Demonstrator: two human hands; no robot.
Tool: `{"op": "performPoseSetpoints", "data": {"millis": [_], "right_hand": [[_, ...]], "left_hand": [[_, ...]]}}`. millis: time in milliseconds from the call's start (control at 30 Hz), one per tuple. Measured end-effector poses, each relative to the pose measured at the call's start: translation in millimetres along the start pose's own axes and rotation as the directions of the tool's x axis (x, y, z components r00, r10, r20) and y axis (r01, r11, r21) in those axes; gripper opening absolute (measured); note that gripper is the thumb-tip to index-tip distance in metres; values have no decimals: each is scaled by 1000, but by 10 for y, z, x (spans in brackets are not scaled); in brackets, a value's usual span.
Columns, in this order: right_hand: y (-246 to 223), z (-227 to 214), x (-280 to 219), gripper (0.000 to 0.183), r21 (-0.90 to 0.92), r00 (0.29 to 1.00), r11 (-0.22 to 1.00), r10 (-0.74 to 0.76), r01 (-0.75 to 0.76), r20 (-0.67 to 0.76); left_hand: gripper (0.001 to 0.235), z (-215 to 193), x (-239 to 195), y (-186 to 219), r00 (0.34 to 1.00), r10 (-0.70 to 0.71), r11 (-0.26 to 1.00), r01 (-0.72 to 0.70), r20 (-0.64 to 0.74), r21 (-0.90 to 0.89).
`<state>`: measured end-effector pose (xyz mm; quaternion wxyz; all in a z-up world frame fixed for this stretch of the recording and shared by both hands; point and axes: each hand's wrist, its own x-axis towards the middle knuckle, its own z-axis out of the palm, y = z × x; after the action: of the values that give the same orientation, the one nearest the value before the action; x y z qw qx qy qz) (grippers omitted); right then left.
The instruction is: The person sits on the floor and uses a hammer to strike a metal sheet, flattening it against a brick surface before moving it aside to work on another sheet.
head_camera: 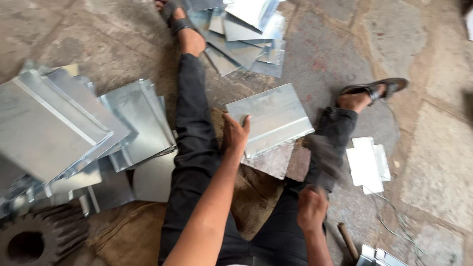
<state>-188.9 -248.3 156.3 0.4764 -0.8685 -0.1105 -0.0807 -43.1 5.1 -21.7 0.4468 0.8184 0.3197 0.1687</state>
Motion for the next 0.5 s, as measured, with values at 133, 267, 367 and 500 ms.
{"op": "performPoseSetpoints", "data": {"millis": [133, 267, 367, 500], "right_hand": [[-176, 75, 49, 43, 138, 846, 838, 506, -529, 171], [-567, -299, 163, 48, 264, 778, 739, 622, -620, 86], [-678, -638, 121, 51, 456, 963, 855, 270, -248, 16], [-385, -405, -47, 53, 554, 995, 831, 93, -57, -38]], "left_hand": [[87, 32, 63, 109, 971, 160, 986, -150, -176, 68], [76, -79, 36, 139, 988, -107, 994, 103, 116, 35], [74, -149, 25, 208, 998, 48, 998, -46, -37, 47], [79, -136, 38, 239, 1000, 12, 999, -13, 8, 34]]}}
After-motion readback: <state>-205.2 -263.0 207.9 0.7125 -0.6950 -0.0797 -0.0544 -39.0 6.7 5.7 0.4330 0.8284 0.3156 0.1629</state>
